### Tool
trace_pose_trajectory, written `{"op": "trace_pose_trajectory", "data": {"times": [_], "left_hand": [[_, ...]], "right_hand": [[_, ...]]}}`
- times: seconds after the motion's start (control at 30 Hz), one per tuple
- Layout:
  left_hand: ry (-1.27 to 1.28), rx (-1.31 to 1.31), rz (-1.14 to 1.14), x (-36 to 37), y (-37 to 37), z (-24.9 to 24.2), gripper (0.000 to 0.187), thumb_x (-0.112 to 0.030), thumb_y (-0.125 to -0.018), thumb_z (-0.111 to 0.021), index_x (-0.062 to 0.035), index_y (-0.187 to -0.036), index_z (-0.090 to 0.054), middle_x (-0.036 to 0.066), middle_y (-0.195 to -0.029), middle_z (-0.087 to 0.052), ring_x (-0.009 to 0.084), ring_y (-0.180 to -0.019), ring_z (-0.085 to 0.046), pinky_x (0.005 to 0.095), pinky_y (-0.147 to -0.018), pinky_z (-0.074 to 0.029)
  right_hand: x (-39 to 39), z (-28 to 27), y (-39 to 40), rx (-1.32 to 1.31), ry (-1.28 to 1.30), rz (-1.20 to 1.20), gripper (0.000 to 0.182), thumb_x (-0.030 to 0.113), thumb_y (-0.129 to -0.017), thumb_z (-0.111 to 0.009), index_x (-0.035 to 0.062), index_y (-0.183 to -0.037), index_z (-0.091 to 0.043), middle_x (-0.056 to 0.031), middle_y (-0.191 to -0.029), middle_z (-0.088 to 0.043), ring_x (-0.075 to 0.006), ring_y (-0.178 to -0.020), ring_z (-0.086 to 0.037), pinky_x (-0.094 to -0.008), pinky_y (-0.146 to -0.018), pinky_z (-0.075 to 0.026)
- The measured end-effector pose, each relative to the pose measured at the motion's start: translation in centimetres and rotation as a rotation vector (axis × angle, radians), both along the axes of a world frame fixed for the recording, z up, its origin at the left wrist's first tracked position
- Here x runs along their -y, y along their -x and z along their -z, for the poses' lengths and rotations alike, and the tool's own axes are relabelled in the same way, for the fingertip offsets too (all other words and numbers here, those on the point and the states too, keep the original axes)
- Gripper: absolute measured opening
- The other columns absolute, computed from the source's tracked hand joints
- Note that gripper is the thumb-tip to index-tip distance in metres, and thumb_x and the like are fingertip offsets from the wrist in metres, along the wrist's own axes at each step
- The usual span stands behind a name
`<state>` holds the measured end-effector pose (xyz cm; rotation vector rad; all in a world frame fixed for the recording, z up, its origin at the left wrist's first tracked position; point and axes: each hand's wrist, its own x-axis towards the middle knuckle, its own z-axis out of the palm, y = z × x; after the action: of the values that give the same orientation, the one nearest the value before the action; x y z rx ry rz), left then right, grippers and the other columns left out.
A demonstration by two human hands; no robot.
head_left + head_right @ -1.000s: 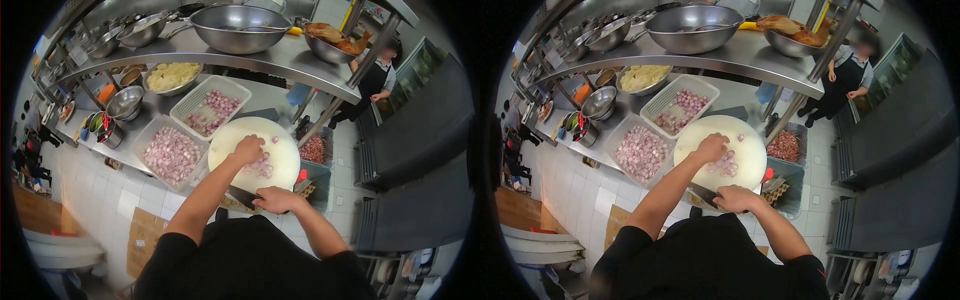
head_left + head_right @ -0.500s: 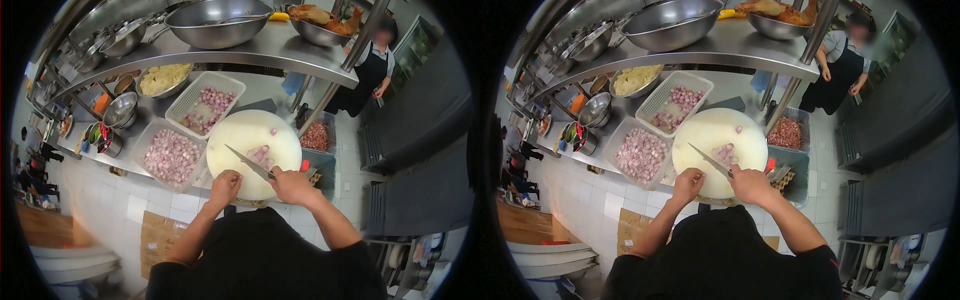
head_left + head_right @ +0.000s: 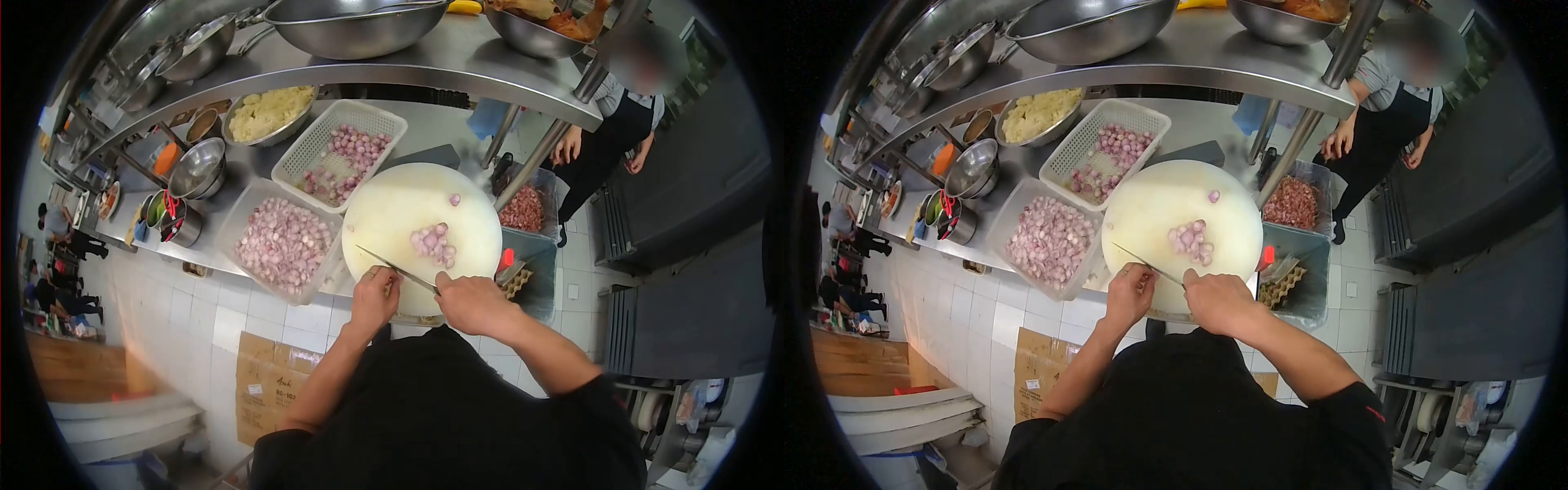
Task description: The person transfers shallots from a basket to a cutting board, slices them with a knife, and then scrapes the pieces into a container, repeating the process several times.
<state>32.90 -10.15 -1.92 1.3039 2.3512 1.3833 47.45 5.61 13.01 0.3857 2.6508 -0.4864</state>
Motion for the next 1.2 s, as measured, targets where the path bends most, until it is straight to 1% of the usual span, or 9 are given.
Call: {"op": "trace_pose_trajectory", "data": {"times": [0.07, 0.17, 0.23, 0.47, 0.57, 0.67, 0.77, 0.87, 1.2], "left_hand": [[0.003, -0.017, -0.002, 0.1, 0.0, 0.1, 0.008, -0.001, -0.091, -0.074, 0.0007, -0.097, -0.070, 0.017, -0.092, -0.070, 0.0305, -0.081, -0.073, 0.0387, -0.069, -0.060], [0.002, 0.006, -0.011, 0.1, -0.1, 0.3, 0.008, -0.001, -0.090, -0.073, 0.0000, -0.097, -0.070, 0.017, -0.093, -0.070, 0.0327, -0.082, -0.072, 0.0406, -0.070, -0.060], [-0.019, 0.033, -0.018, 0.1, -0.2, 0.3, 0.008, 0.000, -0.090, -0.072, -0.0009, -0.097, -0.070, 0.018, -0.093, -0.069, 0.0372, -0.082, -0.070, 0.0441, -0.070, -0.057], [-0.025, 0.036, -0.016, 0.3, -0.3, 0.1, 0.007, -0.001, -0.091, -0.073, -0.0005, -0.097, -0.069, 0.018, -0.093, -0.069, 0.0369, -0.083, -0.071, 0.0437, -0.070, -0.058], [-0.027, 0.048, -0.018, 0.3, -0.3, -0.1, 0.007, -0.001, -0.091, -0.073, -0.0005, -0.096, -0.069, 0.018, -0.093, -0.069, 0.0372, -0.082, -0.070, 0.0442, -0.070, -0.058], [-0.036, 0.034, -0.020, 0.4, -0.4, 0.0, 0.007, 0.000, -0.090, -0.073, -0.0005, -0.096, -0.070, 0.017, -0.093, -0.069, 0.0379, -0.082, -0.069, 0.0452, -0.070, -0.056], [-0.048, 0.016, -0.027, 0.5, -0.5, 0.4, 0.008, 0.000, -0.089, -0.073, -0.0005, -0.096, -0.070, 0.017, -0.092, -0.069, 0.0384, -0.082, -0.068, 0.0459, -0.071, -0.055], [-0.030, 0.007, -0.038, 0.6, -0.4, 0.4, 0.008, 0.001, -0.089, -0.073, -0.0004, -0.096, -0.070, 0.017, -0.092, -0.069, 0.0386, -0.082, -0.068, 0.0460, -0.071, -0.055], [0.058, -0.013, -0.007, -0.1, 0.5, -0.3, 0.013, -0.006, -0.089, -0.077, 0.0002, -0.099, -0.070, 0.018, -0.092, -0.069, 0.0323, -0.079, -0.072, 0.0409, -0.070, -0.057]], "right_hand": [[-0.6, 3.5, -0.1, 0.022, -0.001, 0.004, 0.023, 0.011, -0.096, -0.057, -0.0051, -0.112, -0.060, -0.0256, -0.094, -0.076, -0.0422, -0.090, -0.076, -0.0521, -0.080, -0.059], [-0.3, -0.2, 0.2, 0.040, -0.034, -0.022, 0.023, 0.007, -0.092, -0.058, -0.0057, -0.111, -0.060, -0.0255, -0.094, -0.076, -0.0422, -0.090, -0.076, -0.0513, -0.080, -0.059], [-0.3, 1.4, 0.5, 0.033, -0.003, -0.030, 0.024, 0.007, -0.092, -0.058, -0.0058, -0.112, -0.061, -0.0256, -0.095, -0.076, -0.0420, -0.091, -0.076, -0.0508, -0.080, -0.059], [0.3, -0.2, 0.8, 0.026, 0.008, -0.015, 0.026, 0.006, -0.091, -0.059, -0.0059, -0.113, -0.061, -0.0249, -0.097, -0.076, -0.0406, -0.093, -0.077, -0.0505, -0.081, -0.059], [-0.2, 2.3, 0.8, 0.076, 0.012, 0.014, 0.026, 0.006, -0.090, -0.059, -0.0059, -0.113, -0.060, -0.0248, -0.097, -0.076, -0.0406, -0.093, -0.076, -0.0502, -0.081, -0.059], [0.5, -0.9, 0.8, 0.083, -0.008, -0.010, 0.025, 0.007, -0.090, -0.059, -0.0056, -0.113, -0.061, -0.0250, -0.099, -0.076, -0.0404, -0.094, -0.076, -0.0501, -0.082, -0.059], [0.0, 3.1, 0.8, 0.066, 0.043, 0.032, 0.026, 0.007, -0.090, -0.059, -0.0056, -0.113, -0.061, -0.0253, -0.099, -0.076, -0.0404, -0.095, -0.076, -0.0496, -0.082, -0.060], [0.4, -0.8, 1.1, 0.121, -0.011, -0.004, 0.028, 0.007, -0.090, -0.059, -0.0063, -0.114, -0.062, -0.0259, -0.098, -0.076, -0.0405, -0.094, -0.076, -0.0488, -0.081, -0.060], [-3.0, 2.0, 0.6, 0.053, 0.028, 0.187, 0.038, 0.030, -0.106, -0.054, -0.0058, -0.119, -0.059, -0.0278, -0.105, -0.074, -0.0459, -0.102, -0.071, -0.0552, -0.091, -0.054]]}}
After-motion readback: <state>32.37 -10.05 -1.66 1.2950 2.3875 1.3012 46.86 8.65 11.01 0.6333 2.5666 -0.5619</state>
